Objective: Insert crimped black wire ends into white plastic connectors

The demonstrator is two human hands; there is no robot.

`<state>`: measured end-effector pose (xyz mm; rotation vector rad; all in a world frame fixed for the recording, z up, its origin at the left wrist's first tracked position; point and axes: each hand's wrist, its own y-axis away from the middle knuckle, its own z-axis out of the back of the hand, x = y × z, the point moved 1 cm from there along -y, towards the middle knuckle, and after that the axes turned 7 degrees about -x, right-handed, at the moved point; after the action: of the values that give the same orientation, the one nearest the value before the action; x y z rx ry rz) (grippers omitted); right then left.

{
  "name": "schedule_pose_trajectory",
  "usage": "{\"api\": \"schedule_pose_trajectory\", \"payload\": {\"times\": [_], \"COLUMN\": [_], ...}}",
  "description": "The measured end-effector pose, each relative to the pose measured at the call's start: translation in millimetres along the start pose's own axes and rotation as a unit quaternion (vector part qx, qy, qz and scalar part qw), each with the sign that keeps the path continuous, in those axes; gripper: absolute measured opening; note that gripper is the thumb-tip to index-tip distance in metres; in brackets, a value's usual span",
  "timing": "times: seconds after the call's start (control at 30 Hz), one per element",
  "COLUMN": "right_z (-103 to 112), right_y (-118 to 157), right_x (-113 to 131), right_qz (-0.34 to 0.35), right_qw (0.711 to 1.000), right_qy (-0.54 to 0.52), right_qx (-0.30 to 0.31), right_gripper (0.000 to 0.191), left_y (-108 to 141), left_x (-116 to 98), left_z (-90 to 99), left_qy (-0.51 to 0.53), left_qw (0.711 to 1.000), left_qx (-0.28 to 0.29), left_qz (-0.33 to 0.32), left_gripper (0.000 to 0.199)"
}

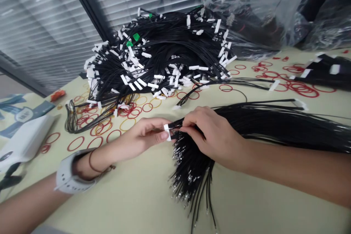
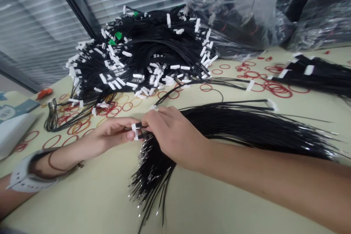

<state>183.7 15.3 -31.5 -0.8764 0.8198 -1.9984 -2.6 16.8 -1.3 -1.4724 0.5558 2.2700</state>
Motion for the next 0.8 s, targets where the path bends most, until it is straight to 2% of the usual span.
{"api": "schedule_pose_trajectory", "payload": {"times": [0.37,0.8], "right_z": [1.0,0.0], "right_y": [-0.2,0.8], "right_x": [4.3,4.0], "right_qz": [0.065,0.098], "right_qw": [0.997,0.994], "right_qy": [0.037,0.049], "right_qx": [-0.017,-0.007], "right_gripper": [0.007,0.009], "left_y": [-2.8,-2.9], "left_x": [-5.2,-2.8], "left_z": [-2.6,-1.6], "left_qy": [0.041,-0.004], "left_qw": [0.999,1.000], "left_qx": [-0.002,-0.006], "left_qz": [0.013,-0.001], "left_gripper": [0.013,0.015]}}
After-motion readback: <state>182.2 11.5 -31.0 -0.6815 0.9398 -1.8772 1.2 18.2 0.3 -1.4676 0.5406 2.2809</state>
